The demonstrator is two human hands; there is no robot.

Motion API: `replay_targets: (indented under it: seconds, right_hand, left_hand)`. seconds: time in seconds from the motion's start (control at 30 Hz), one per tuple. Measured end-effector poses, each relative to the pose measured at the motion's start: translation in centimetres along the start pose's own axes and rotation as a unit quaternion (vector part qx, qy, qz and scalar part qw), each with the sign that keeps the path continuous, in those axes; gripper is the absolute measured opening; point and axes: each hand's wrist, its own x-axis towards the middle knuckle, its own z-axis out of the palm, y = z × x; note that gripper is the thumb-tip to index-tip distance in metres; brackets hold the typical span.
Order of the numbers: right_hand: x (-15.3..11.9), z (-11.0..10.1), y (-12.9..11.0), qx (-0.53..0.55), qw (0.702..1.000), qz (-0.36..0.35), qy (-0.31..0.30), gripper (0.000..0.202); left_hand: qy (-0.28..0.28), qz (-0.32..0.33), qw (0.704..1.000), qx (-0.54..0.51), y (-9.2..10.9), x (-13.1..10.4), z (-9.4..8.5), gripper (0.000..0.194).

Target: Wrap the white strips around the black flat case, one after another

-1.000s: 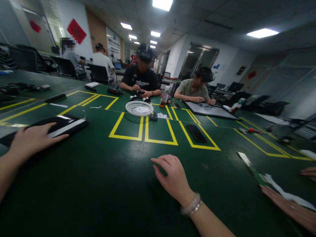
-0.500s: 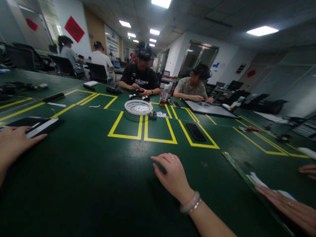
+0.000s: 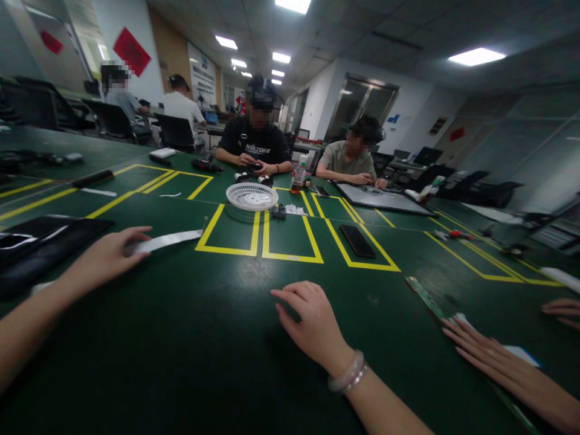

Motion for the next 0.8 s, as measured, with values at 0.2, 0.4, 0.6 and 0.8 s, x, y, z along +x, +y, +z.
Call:
replay_targets:
  seconds: [0.2,0.4,0.6,0.8]
  right_hand:
    - [-0.3,0.2,-0.5,0.007,0.995,-0.072,-0.067,0.059]
    - [-0.4,0.5,-1.2,-0.003,0.990,-0.067,-0.127,0.047]
    - [0.1,0.1,-0.5,0.134,0.988,0.055,-0.058,0.035]
    - [1.0,-0.3,1.0,0.513,0.793,0.319,0.073,0.040]
  left_hand:
    - [-0.059,0.266,0.959,-0.083,10.6,-4.2,5.2,0.044]
    - [-0.100,0.367,0.920,-0.089,14.4,-7.4,6.5,0.052]
    - [-0.005,0.245,0.969,0.015,8.6,-2.5,3.6,0.072]
    - [0.143,-0.101,0.978,0.116,-7.6,1.0,-1.2,0.099]
